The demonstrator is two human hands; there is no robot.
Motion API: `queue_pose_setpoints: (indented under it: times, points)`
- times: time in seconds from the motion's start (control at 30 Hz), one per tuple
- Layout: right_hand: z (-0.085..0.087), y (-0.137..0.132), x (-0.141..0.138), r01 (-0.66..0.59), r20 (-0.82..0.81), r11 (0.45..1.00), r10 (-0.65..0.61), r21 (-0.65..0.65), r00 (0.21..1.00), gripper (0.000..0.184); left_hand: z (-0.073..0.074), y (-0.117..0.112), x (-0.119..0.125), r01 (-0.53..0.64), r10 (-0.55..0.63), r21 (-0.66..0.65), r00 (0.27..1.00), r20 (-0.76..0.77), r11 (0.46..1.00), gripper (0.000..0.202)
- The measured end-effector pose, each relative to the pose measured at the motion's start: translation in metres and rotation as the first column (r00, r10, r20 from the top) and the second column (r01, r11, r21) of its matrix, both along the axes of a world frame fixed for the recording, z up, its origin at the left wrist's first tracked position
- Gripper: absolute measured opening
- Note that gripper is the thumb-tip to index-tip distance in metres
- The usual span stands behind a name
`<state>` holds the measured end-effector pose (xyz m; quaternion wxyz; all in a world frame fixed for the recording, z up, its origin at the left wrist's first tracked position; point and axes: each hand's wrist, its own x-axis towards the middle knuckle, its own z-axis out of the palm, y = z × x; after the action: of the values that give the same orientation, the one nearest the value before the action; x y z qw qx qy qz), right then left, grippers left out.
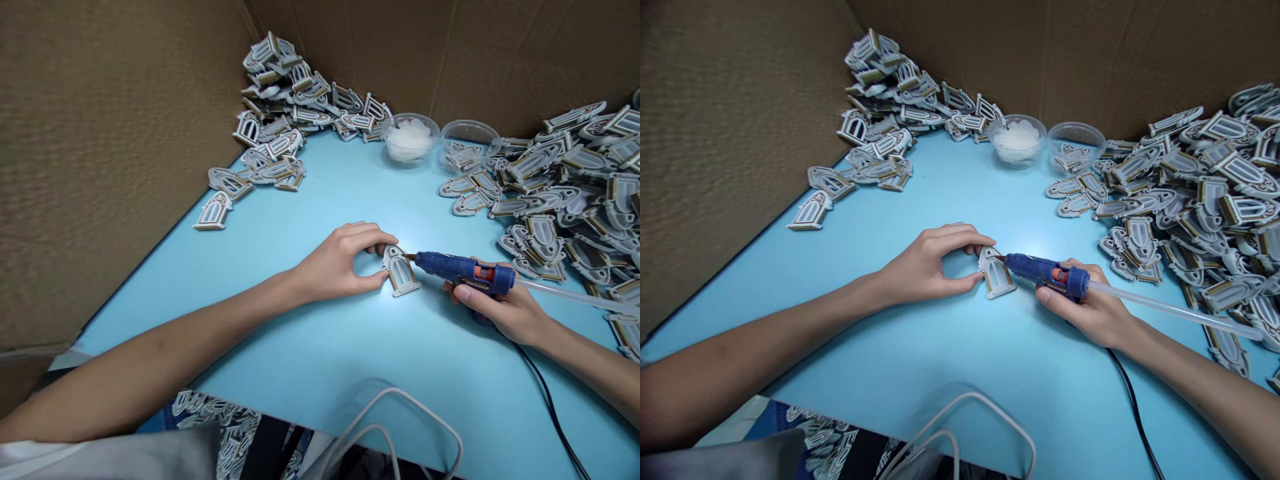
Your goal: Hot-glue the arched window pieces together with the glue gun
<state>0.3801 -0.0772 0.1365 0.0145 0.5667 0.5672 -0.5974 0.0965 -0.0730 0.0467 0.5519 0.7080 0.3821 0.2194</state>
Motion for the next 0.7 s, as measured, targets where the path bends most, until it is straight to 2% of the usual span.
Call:
queue_pose_setpoints:
  times: [0.7]
  points:
    - [0.0006,0.0,-0.0007,-0.001,-0.002,1.0,0.001,0.012,1.0,0.034,-0.0012,-0.0007,0.0009,-0.003,0.003,0.019,1.0,0.008,1.0,0.032]
